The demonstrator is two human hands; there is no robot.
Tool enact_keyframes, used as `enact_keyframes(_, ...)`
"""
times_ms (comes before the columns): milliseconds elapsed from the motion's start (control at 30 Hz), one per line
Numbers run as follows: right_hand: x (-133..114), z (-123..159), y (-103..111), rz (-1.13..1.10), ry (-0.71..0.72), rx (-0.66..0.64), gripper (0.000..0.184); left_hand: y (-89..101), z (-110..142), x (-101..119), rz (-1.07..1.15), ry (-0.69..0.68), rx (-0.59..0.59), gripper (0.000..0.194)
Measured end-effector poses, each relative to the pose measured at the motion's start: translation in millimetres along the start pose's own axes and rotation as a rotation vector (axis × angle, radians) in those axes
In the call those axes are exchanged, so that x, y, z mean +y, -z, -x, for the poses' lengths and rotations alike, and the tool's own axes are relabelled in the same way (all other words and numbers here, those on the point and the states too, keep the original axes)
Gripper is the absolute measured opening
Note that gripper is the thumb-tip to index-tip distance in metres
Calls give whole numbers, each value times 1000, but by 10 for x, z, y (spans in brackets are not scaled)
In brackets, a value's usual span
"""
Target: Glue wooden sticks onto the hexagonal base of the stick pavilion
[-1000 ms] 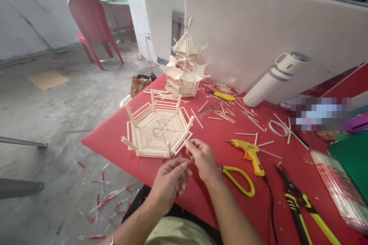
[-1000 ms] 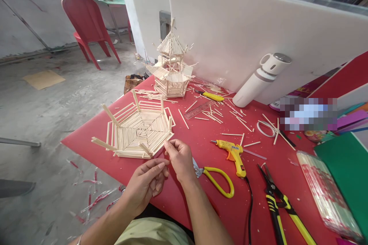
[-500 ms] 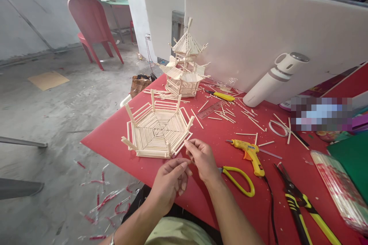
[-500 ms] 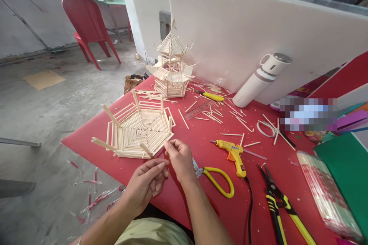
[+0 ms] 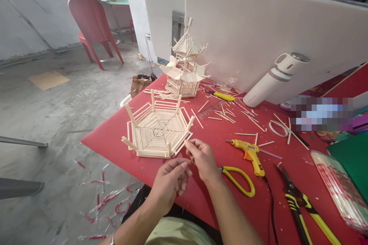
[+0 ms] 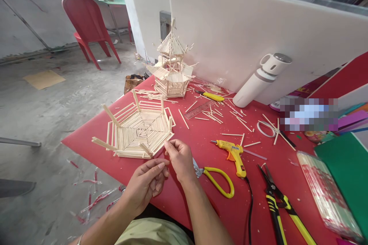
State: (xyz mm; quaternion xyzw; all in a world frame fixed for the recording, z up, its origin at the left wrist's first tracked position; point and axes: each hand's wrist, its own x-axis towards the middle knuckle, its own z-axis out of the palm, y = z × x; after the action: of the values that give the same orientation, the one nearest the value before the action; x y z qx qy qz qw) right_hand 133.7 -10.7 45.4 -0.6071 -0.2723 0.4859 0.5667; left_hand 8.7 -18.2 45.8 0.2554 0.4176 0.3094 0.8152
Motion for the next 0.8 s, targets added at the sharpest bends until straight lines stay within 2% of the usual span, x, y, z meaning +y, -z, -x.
enact_keyframes(800, 3, 0, 2, 6, 0, 5, 36, 20, -5, -11, -13, 1, 0, 33)
